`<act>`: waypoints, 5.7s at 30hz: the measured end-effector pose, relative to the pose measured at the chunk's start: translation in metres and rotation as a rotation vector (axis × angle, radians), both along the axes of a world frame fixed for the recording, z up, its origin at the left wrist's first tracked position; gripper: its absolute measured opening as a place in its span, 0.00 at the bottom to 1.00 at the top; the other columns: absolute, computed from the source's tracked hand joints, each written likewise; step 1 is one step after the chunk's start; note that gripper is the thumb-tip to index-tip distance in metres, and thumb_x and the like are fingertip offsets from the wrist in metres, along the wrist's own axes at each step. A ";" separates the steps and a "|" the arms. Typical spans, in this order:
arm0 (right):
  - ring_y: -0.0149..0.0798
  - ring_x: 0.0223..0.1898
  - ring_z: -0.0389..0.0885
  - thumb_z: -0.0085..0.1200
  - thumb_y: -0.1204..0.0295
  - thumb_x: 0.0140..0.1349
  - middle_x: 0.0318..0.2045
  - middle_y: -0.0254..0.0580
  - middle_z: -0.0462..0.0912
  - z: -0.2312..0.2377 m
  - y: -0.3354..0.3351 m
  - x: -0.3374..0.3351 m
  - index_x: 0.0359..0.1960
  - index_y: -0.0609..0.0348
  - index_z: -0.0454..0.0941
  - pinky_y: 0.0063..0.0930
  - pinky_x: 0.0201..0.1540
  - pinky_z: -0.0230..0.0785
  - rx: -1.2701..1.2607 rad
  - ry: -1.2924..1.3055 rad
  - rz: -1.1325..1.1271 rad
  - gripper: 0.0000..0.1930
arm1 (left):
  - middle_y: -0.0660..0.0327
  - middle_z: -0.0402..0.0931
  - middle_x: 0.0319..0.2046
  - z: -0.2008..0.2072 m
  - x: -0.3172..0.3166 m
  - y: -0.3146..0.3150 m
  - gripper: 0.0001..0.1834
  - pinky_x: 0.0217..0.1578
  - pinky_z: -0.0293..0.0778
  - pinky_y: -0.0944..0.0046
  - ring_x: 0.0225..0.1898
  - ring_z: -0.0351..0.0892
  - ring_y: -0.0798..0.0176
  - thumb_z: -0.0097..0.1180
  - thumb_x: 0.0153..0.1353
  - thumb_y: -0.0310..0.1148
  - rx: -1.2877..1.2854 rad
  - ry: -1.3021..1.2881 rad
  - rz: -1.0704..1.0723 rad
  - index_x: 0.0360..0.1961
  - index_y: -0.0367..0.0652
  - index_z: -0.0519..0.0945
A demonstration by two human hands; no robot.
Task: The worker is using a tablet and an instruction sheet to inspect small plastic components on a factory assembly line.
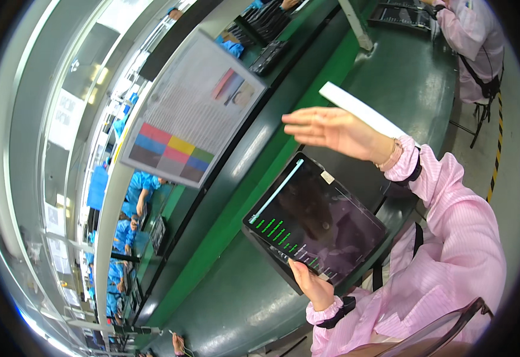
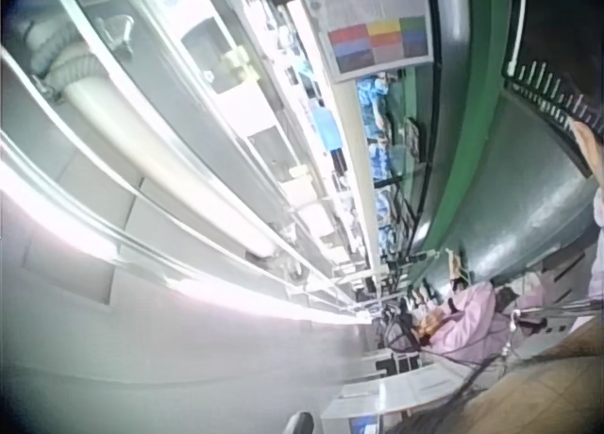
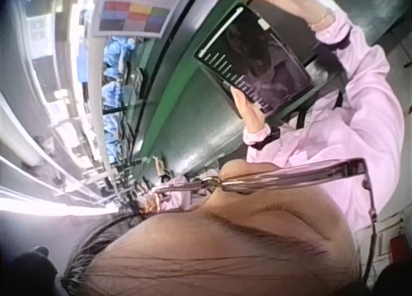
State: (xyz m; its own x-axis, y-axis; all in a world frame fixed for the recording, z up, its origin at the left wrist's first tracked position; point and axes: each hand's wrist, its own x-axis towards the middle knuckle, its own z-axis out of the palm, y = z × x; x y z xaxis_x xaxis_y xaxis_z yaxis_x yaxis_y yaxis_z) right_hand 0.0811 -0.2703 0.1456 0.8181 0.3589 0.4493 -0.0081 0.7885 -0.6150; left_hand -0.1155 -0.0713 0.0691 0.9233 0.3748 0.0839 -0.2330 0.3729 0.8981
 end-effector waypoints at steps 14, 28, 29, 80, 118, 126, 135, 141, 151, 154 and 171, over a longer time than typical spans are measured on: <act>0.39 0.59 0.65 0.45 0.72 0.65 0.56 0.48 0.68 -0.118 -0.104 -0.045 0.56 0.64 0.61 0.29 0.62 0.56 -0.763 0.055 -0.432 0.20 | 0.63 0.69 0.53 -0.053 0.119 -0.023 0.19 0.57 0.60 0.63 0.54 0.67 0.65 0.38 0.69 0.36 -0.227 0.148 -0.326 0.57 0.41 0.65; 0.45 0.65 0.55 0.45 0.68 0.65 0.63 0.53 0.58 -0.138 -0.109 -0.058 0.61 0.66 0.54 0.33 0.65 0.49 -0.988 0.170 -0.317 0.26 | 0.53 0.52 0.64 -0.010 0.107 -0.026 0.27 0.66 0.44 0.61 0.67 0.47 0.58 0.41 0.67 0.38 0.004 0.172 -0.306 0.62 0.32 0.55; 0.44 0.64 0.58 0.45 0.68 0.66 0.62 0.53 0.60 -0.135 -0.109 -0.059 0.62 0.66 0.54 0.31 0.64 0.51 -1.007 0.189 -0.329 0.26 | 0.51 0.50 0.65 0.008 0.099 -0.023 0.27 0.66 0.43 0.60 0.68 0.45 0.57 0.41 0.67 0.35 0.065 0.042 -0.360 0.62 0.32 0.54; 0.40 0.53 0.73 0.44 0.77 0.63 0.49 0.50 0.75 -0.180 0.110 0.003 0.50 0.70 0.68 0.29 0.58 0.63 -0.105 0.522 0.396 0.14 | 0.66 0.71 0.42 -0.084 0.133 0.046 0.09 0.41 0.66 0.65 0.42 0.69 0.67 0.44 0.65 0.37 -0.510 0.161 -0.448 0.40 0.45 0.73; 0.41 0.51 0.74 0.45 0.76 0.63 0.46 0.53 0.76 -0.165 0.107 -0.004 0.46 0.67 0.69 0.29 0.57 0.65 -0.174 0.557 0.344 0.12 | 0.63 0.71 0.34 -0.094 0.134 0.058 0.08 0.42 0.66 0.66 0.38 0.69 0.66 0.45 0.64 0.34 -0.594 0.144 -0.426 0.38 0.42 0.72; 0.41 0.50 0.75 0.43 0.77 0.63 0.46 0.53 0.76 -0.164 0.107 -0.005 0.46 0.68 0.69 0.30 0.57 0.66 -0.172 0.553 0.344 0.12 | 0.64 0.71 0.35 -0.096 0.134 0.058 0.07 0.42 0.67 0.66 0.38 0.70 0.67 0.45 0.64 0.34 -0.599 0.174 -0.385 0.38 0.43 0.72; 0.41 0.49 0.76 0.44 0.76 0.63 0.46 0.53 0.76 -0.165 0.107 -0.004 0.47 0.67 0.70 0.31 0.56 0.66 -0.159 0.537 0.332 0.12 | 0.64 0.71 0.35 -0.097 0.135 0.059 0.07 0.42 0.67 0.65 0.38 0.69 0.67 0.45 0.64 0.34 -0.584 0.164 -0.411 0.38 0.43 0.72; 0.40 0.49 0.75 0.44 0.76 0.63 0.47 0.53 0.76 -0.165 0.107 -0.004 0.47 0.67 0.69 0.31 0.56 0.66 -0.174 0.548 0.333 0.12 | 0.64 0.71 0.35 -0.096 0.134 0.058 0.08 0.42 0.67 0.65 0.39 0.69 0.67 0.44 0.64 0.34 -0.575 0.165 -0.404 0.38 0.43 0.72; 0.41 0.49 0.75 0.43 0.77 0.63 0.47 0.54 0.75 -0.164 0.106 -0.004 0.47 0.68 0.69 0.30 0.56 0.66 -0.178 0.540 0.333 0.12 | 0.63 0.71 0.34 -0.095 0.134 0.058 0.07 0.41 0.68 0.66 0.38 0.70 0.67 0.45 0.64 0.33 -0.587 0.166 -0.397 0.38 0.42 0.71; 0.41 0.49 0.75 0.43 0.77 0.63 0.47 0.54 0.75 -0.165 0.106 -0.004 0.47 0.69 0.69 0.31 0.56 0.66 -0.178 0.536 0.329 0.12 | 0.64 0.71 0.34 -0.094 0.134 0.058 0.07 0.42 0.68 0.66 0.38 0.70 0.67 0.45 0.64 0.33 -0.582 0.156 -0.418 0.37 0.42 0.71; 0.42 0.50 0.75 0.42 0.76 0.64 0.48 0.55 0.75 -0.168 0.108 -0.003 0.47 0.68 0.69 0.31 0.56 0.66 -0.163 0.523 0.340 0.12 | 0.64 0.71 0.34 -0.095 0.134 0.058 0.07 0.42 0.68 0.67 0.38 0.70 0.67 0.44 0.64 0.33 -0.580 0.162 -0.413 0.37 0.42 0.71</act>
State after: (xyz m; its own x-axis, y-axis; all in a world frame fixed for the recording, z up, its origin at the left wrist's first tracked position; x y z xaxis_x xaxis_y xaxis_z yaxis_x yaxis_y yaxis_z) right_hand 0.0777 -0.1627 -0.0219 0.7426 0.6669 -0.0606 -0.5728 0.5857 -0.5735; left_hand 0.0186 -0.0130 -0.0259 0.9831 -0.0644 -0.1715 0.1486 0.8278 0.5410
